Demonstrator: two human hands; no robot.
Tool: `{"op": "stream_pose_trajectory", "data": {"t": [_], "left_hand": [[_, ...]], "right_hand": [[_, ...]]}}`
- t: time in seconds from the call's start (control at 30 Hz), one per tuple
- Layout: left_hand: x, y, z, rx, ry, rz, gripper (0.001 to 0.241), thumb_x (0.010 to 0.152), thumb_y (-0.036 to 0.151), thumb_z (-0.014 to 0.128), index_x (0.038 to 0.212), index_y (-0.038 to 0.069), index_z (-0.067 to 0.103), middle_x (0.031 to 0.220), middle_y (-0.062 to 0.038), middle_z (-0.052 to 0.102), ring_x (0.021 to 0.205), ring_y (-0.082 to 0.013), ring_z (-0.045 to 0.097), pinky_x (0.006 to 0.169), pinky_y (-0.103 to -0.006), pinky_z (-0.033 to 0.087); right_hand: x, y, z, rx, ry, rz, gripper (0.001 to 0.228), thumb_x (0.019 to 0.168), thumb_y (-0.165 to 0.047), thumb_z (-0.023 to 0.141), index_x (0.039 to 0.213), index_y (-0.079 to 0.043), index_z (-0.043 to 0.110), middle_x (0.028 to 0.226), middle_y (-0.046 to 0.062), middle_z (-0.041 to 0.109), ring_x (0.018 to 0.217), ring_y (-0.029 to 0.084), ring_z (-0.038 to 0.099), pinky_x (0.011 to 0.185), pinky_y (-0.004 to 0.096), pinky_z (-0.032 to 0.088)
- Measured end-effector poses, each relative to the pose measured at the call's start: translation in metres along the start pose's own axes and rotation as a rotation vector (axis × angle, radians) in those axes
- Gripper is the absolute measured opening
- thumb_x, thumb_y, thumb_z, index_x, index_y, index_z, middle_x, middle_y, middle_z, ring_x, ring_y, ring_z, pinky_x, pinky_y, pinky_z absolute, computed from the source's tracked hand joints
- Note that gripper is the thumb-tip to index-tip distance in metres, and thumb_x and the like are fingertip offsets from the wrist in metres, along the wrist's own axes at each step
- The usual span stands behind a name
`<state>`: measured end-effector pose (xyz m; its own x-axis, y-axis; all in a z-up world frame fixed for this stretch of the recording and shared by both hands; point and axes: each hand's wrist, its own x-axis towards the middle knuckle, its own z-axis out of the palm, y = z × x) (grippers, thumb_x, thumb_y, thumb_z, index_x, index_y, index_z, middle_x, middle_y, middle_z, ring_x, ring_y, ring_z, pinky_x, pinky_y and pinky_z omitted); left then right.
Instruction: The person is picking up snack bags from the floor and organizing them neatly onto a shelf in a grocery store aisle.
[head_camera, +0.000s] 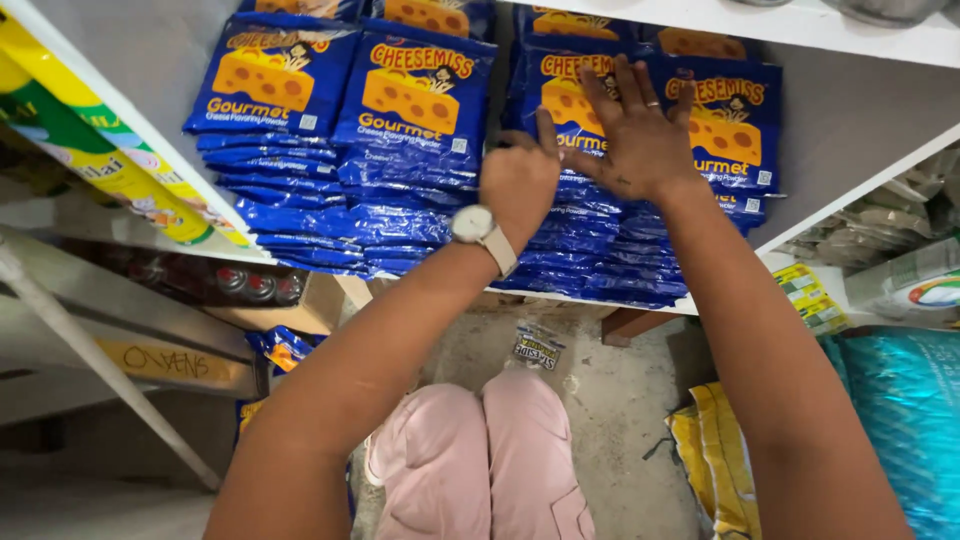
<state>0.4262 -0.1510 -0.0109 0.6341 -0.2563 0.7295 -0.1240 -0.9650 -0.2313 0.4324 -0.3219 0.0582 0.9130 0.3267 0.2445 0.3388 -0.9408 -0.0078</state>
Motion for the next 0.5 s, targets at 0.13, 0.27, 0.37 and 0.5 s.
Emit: {"op": "stream_pose_trajectory", "data": {"t": [0.13,0.27,0.37,0.5], "left_hand": [[-0.033,-0.013,-0.057,-0.078,-0.006,0.006,0.051,0.091,0.016,0.059,0.137,-0.005,0.055,0.103,-0.031,0.071,0.072,-0.0273,0.073,0.057,-0.0332,0.055],[-0.089,-0.069,-0.153,-0.517,-0.218,0.007,0.05,0.081,0.012,0.065,0.129,-0.002,0.062,0.091,-0.018,0.071,0.059,-0.0297,0.07,0.049,-0.0416,0.054],[-0.153,-0.114,-0.166,-0.64,-0.316,-0.08,0.048,0.08,0.015,0.066,0.126,0.0,0.064,0.088,-0.017,0.07,0.061,-0.0319,0.07,0.05,-0.0449,0.054],[-0.272,-0.155,-0.167,-0.433,-0.628,-0.304,0.029,0.088,0.013,0.061,0.115,0.004,0.066,0.087,-0.016,0.071,0.065,-0.0328,0.071,0.052,-0.0483,0.053]], "right_hand": [[-0.005,-0.002,-0.005,-0.009,0.031,-0.021,0.103,0.084,-0.085,0.045,0.164,-0.022,0.026,0.169,0.021,0.019,0.155,0.043,0.016,0.113,0.078,-0.001],[-0.038,-0.036,-0.012,-0.007,0.218,-0.163,0.09,0.091,-0.079,0.057,0.155,-0.017,0.048,0.164,0.023,0.033,0.153,0.047,0.025,0.115,0.077,0.001],[-0.07,-0.078,-0.01,0.034,0.297,-0.274,0.075,0.097,-0.07,0.065,0.147,-0.014,0.059,0.158,0.021,0.043,0.151,0.045,0.035,0.122,0.074,0.006],[-0.115,-0.161,0.024,0.151,0.244,-0.47,0.056,0.098,-0.053,0.076,0.135,-0.012,0.069,0.152,0.016,0.05,0.145,0.041,0.043,0.126,0.068,0.016]]}}
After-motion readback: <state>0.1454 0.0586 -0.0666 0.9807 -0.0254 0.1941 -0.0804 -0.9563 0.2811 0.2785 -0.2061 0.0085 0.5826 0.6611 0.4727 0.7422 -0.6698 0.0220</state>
